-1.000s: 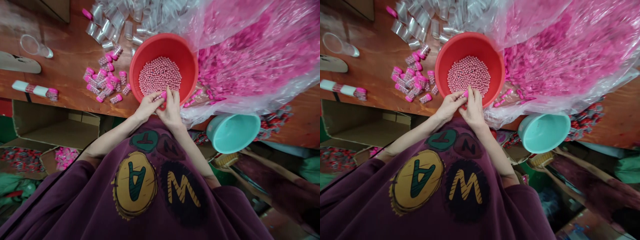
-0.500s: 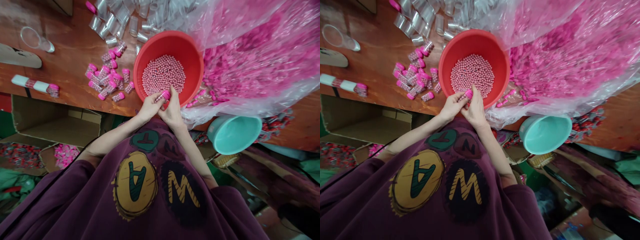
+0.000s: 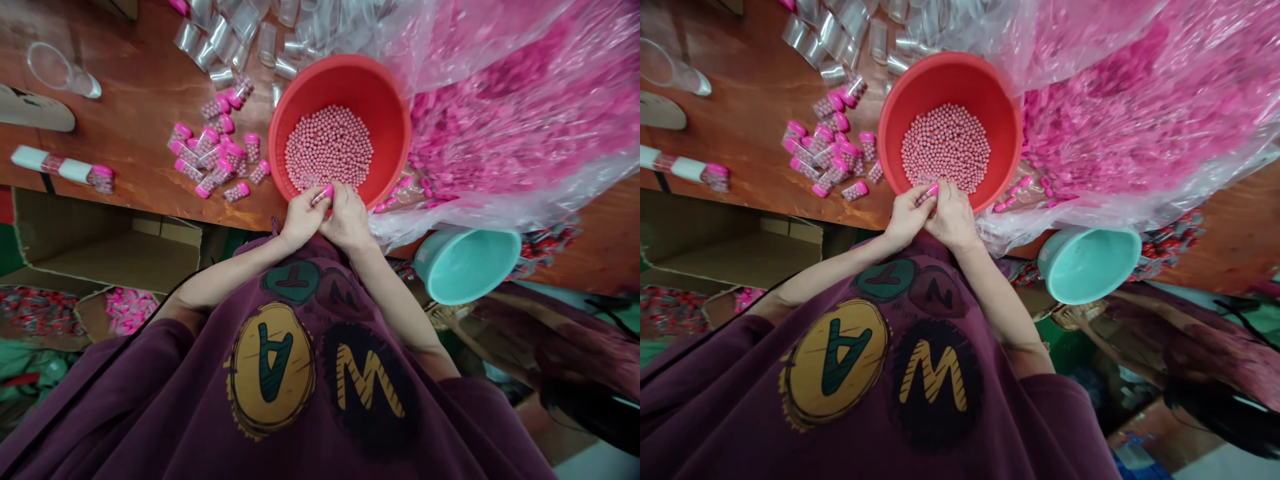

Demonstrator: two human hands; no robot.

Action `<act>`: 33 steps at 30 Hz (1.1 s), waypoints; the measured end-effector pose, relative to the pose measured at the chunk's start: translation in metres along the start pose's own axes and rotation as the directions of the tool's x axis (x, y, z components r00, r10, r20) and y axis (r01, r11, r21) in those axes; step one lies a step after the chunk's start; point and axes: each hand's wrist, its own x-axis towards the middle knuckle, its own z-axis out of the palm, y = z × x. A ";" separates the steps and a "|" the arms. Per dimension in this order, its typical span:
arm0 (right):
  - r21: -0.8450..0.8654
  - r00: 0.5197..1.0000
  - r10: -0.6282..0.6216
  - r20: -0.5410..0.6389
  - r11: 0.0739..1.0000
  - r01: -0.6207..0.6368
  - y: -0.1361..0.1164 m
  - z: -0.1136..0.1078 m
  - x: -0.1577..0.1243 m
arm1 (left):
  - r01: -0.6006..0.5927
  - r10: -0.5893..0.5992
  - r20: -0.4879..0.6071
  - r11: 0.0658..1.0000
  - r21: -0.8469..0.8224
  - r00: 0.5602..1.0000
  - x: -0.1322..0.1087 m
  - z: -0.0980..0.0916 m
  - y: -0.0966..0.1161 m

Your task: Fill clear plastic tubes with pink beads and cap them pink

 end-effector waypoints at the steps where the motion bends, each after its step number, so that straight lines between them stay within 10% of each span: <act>1: -0.010 1.000 0.012 0.006 1.000 -0.012 -0.001 0.002 0.000 | 0.025 -0.025 -0.006 0.999 -0.025 1.000 0.000 0.000 -0.001; 19: 0.036 0.997 0.006 -0.075 0.999 -0.003 -0.005 0.005 0.003 | 0.284 -0.227 0.184 0.870 -0.403 0.956 0.002 -0.014 0.019; 28: -0.009 0.999 0.031 -0.038 0.999 -0.031 -0.001 0.007 -0.001 | 0.238 -0.186 0.182 0.914 -0.329 0.965 0.000 -0.015 0.022; 33: 0.226 0.987 0.078 0.142 0.968 -0.109 -0.025 0.009 -0.010 | 0.303 -0.275 0.158 0.933 -0.196 0.948 -0.019 -0.046 0.019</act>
